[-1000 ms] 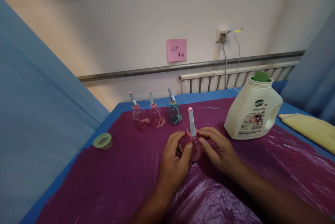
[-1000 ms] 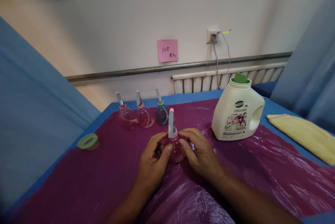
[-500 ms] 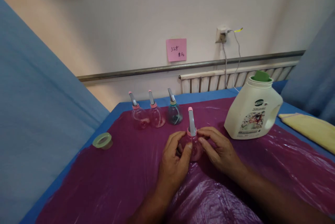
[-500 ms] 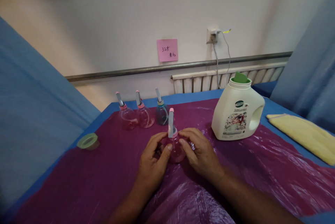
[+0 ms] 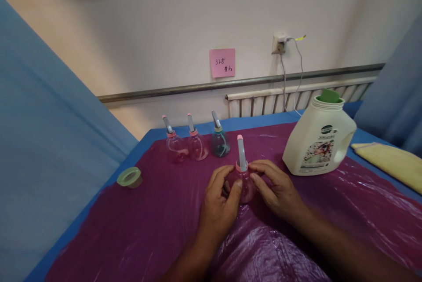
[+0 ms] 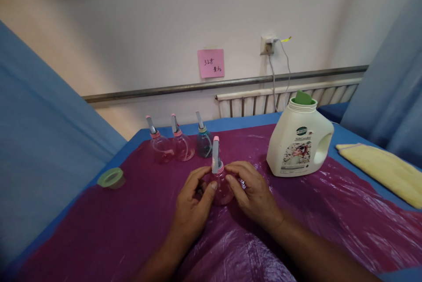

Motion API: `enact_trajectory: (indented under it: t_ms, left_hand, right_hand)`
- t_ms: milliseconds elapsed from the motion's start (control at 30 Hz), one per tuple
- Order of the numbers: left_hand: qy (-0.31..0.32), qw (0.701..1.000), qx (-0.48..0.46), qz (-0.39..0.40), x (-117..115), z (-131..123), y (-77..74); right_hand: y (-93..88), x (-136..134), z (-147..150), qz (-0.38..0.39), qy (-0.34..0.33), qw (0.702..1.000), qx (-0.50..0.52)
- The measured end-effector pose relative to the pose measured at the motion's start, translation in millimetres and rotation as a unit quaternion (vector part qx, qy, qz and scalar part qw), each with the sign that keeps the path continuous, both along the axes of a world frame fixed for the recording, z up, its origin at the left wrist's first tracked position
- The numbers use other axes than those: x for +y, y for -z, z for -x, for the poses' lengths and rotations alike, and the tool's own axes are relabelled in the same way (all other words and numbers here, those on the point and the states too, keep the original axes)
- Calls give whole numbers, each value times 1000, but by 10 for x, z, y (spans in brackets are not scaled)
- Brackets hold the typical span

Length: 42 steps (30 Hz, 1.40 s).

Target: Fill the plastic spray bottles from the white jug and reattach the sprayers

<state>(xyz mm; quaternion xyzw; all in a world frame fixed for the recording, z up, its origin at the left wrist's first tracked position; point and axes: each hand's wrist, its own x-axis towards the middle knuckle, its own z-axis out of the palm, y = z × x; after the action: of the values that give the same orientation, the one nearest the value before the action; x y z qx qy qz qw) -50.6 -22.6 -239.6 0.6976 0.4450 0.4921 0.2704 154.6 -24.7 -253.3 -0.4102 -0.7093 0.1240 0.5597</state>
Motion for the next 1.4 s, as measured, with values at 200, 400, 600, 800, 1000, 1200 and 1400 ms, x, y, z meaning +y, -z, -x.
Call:
enact_trajectory:
  t_ms: [200,400,600,800,1000,1200,1400]
  left_hand:
    - [-1,1000,1,1,4,6,10]
    - [6,1000,5,-14,4,5,16]
    - [16,1000,2,-23,6,3,-17]
    - [19,999,4,-31,27,15,-2]
    - [19,999,-1,-34,31,15,8]
    - [14,999,-3,-39,32,10,15]
    - [14,999,-5,-37,20,9,-12]
  right_hand:
    - [5,5,-6,1,-2,1000,2]
    - [23,11,-4,3,-3,1000,2]
    - [11,6,7,1,1,1000,6]
    - [7,9,12,-5,10,1000,4]
    - [13,12,8,-7,9,1000,4]
    - [-9,8,12,-2,11,1000,9]
    - [-17,-1,10,4,6,1000,8]
